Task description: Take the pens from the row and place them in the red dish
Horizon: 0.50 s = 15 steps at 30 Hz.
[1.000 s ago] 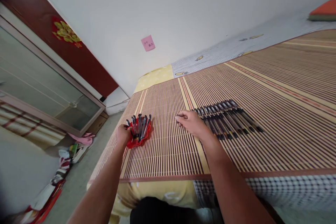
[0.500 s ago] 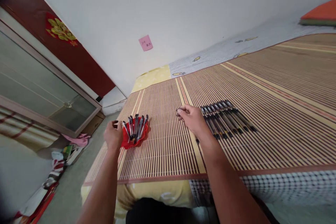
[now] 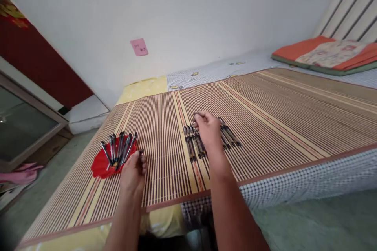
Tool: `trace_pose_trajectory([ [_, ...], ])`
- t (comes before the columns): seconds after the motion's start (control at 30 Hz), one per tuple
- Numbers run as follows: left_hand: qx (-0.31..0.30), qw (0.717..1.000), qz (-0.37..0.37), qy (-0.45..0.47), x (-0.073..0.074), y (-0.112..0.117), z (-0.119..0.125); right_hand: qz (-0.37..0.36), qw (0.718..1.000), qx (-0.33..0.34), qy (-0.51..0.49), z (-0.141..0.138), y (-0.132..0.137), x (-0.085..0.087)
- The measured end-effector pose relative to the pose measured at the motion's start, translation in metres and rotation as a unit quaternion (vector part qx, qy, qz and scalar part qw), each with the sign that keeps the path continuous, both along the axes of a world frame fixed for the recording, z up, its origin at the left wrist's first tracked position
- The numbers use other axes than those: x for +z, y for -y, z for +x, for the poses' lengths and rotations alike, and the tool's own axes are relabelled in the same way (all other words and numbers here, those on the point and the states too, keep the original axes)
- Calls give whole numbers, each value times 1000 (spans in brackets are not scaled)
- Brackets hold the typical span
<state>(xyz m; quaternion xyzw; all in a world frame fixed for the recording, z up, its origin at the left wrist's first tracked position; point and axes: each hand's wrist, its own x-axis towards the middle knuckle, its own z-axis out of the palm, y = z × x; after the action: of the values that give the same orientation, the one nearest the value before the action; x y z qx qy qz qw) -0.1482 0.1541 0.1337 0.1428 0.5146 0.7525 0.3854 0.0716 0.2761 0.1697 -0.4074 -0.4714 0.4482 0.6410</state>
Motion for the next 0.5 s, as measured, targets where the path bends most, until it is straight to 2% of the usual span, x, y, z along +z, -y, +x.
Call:
trace_pose_trajectory([
  [0.07, 20, 999, -13, -35, -8, 1, 3, -9, 994, 42, 98, -1, -2, -6],
  [0.13, 19, 997, -18, -72, -13, 2, 4, -10, 971, 77, 227, -2, -2, -11],
  [0.27, 11, 993, -27, -114, -19, 2, 1, -25, 879, 108, 463, -4, 0, -21],
  [0.37, 4, 992, -29, -123, -24, 2, -2, -39, 827, 124, 547, -8, 4, -25],
  [0.5, -8, 990, -26, -135, -27, 2, -3, -64, 776, 126, 614, -14, 7, -26],
])
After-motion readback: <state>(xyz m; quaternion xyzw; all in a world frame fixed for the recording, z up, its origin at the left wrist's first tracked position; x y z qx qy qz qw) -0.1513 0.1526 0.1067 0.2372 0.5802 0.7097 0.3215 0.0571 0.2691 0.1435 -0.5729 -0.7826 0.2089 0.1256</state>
